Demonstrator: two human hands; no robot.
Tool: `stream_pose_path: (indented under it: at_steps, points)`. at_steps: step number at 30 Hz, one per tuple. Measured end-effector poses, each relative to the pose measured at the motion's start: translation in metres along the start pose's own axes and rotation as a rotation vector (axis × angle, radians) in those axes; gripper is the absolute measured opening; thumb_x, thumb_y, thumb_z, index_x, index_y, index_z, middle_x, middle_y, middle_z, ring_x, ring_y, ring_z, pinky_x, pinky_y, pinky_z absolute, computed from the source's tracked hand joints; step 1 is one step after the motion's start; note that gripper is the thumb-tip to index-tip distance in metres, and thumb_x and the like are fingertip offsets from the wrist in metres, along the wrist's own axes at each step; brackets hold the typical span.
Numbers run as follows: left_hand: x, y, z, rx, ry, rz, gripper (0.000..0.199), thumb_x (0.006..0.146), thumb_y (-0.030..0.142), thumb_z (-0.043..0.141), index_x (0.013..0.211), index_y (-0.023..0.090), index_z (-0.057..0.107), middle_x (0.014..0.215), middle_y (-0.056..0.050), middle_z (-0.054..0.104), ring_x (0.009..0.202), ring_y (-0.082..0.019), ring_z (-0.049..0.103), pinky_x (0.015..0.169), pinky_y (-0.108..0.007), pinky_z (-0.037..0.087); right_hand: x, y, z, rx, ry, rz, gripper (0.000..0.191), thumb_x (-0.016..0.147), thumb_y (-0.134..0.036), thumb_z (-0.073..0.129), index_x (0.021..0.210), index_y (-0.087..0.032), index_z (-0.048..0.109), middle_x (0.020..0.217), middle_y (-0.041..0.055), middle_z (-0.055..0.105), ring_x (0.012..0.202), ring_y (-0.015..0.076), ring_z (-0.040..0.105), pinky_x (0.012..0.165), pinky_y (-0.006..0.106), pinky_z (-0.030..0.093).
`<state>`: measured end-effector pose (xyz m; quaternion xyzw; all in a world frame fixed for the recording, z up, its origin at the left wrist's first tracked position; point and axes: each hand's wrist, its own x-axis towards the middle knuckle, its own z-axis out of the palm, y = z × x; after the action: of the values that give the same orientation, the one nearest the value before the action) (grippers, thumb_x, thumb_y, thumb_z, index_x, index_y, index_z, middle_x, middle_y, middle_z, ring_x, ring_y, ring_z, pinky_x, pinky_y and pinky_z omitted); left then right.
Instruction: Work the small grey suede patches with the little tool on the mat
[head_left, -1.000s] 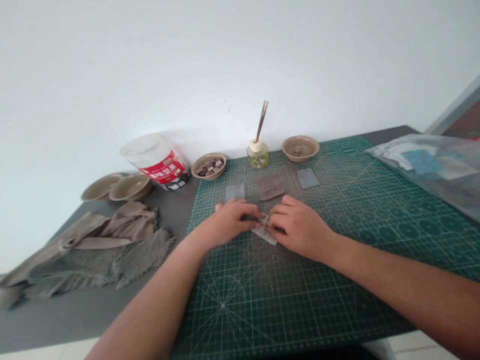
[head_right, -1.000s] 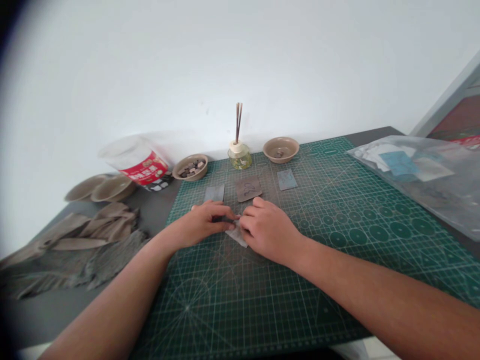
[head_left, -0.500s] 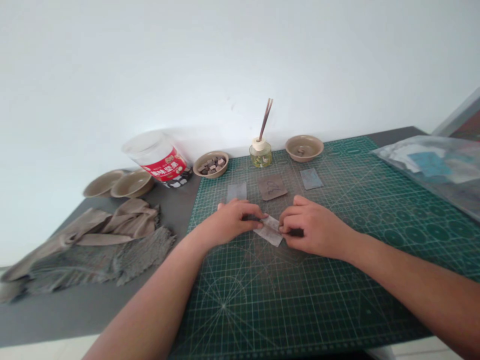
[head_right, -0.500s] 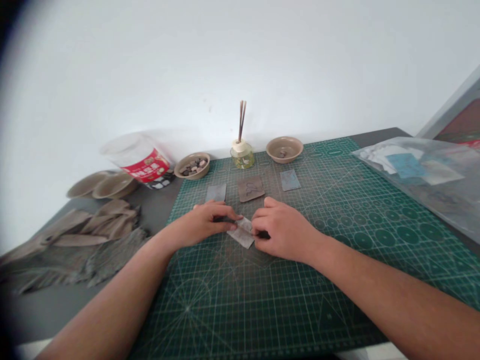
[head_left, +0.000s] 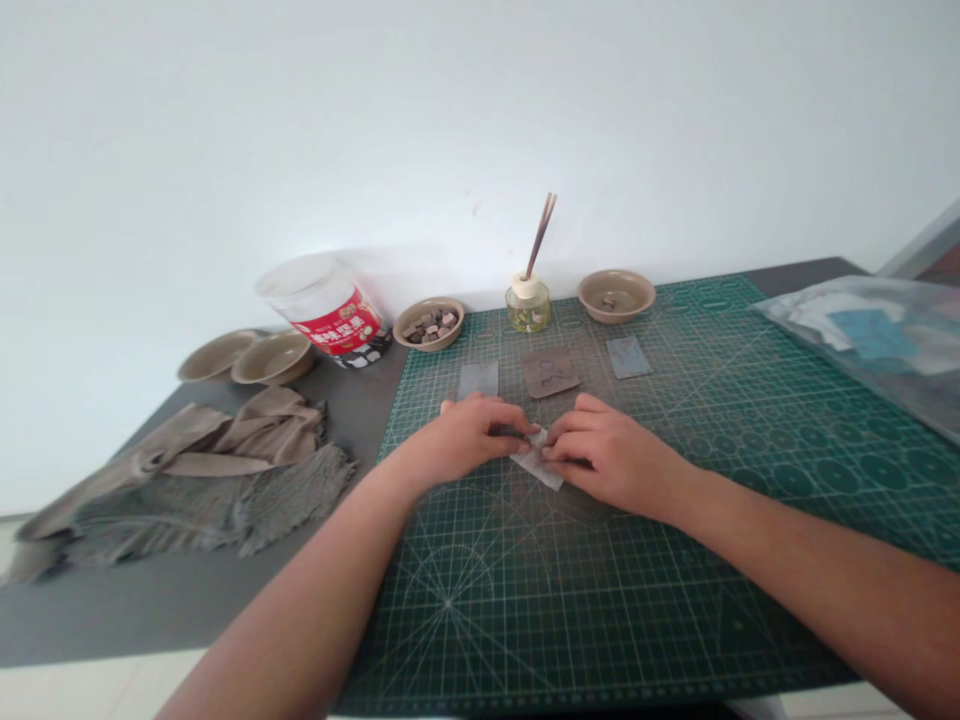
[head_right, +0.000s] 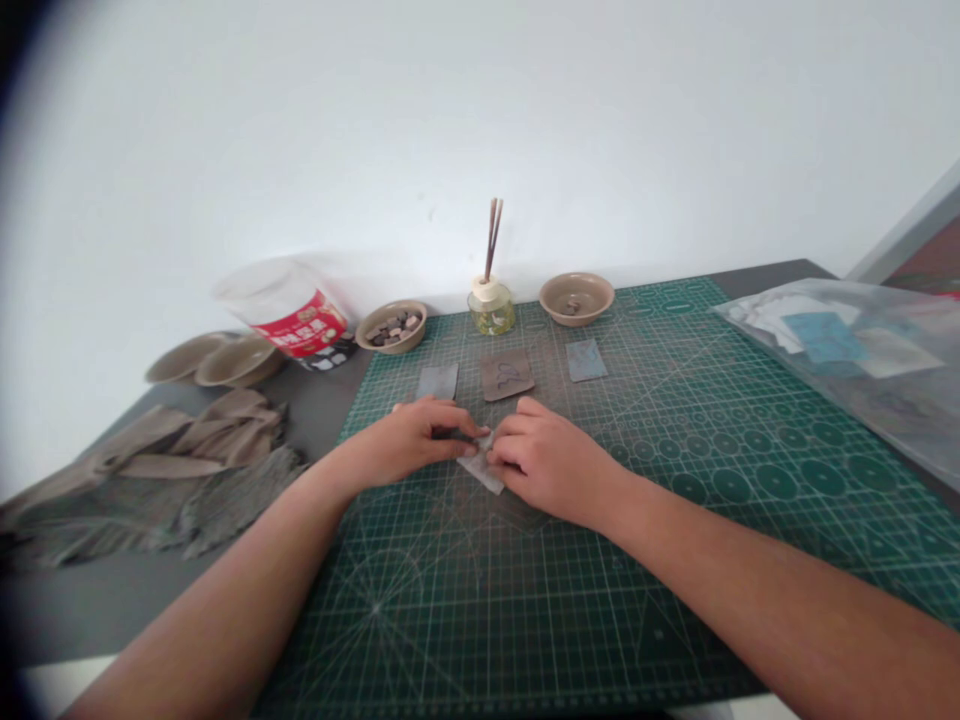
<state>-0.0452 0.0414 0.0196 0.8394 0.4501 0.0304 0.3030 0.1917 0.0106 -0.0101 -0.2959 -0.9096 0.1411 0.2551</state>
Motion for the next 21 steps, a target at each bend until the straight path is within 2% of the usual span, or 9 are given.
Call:
stream_pose_path:
  at_steps: [3,8,14,21]
  points:
    - [0.0008,-0.0011,0.0004,-0.01,0.009,0.002,0.027,0.09,0.045,0.062,0.108,0.029,0.075,0.109,-0.003,0.074,0.113,-0.028,0.059,0.101,-0.044,0.043,0.0005,-0.0005,0.0004,-0.031,0.025,0.053,0.017,0.094,-0.021,0.066,0.078,-0.017,0.072,0.085,0.0064,0.07,0.089,0.0217,0.055,0.084,0.038,0.044]
    - [0.0008,-0.0025,0.0003,-0.024,0.007,0.006,0.029,0.09,0.044,0.062,0.11,0.028,0.075,0.109,-0.003,0.074,0.112,-0.027,0.059,0.101,-0.041,0.044,0.0,-0.0004,0.0031,-0.011,-0.006,-0.011,0.015,0.096,-0.022,0.064,0.084,-0.017,0.071,0.091,0.0048,0.071,0.087,0.0193,0.057,0.087,0.038,0.043]
    - [0.0007,-0.0019,0.0002,-0.018,0.012,-0.002,0.025,0.089,0.042,0.064,0.108,0.03,0.075,0.11,-0.002,0.074,0.112,-0.027,0.06,0.103,-0.043,0.039,0.0024,0.0014,0.0059,-0.078,0.049,0.102,0.018,0.096,-0.025,0.064,0.081,-0.018,0.069,0.088,0.0057,0.07,0.089,0.022,0.055,0.086,0.039,0.043]
    - [0.0002,0.001,0.0004,0.002,0.025,-0.012,0.024,0.089,0.04,0.064,0.108,0.032,0.075,0.111,-0.001,0.074,0.115,-0.029,0.058,0.104,-0.046,0.035,-0.0011,-0.0036,0.0032,-0.018,-0.004,0.023,0.015,0.093,-0.02,0.066,0.078,-0.018,0.067,0.088,0.0046,0.07,0.084,0.0198,0.055,0.083,0.037,0.043]
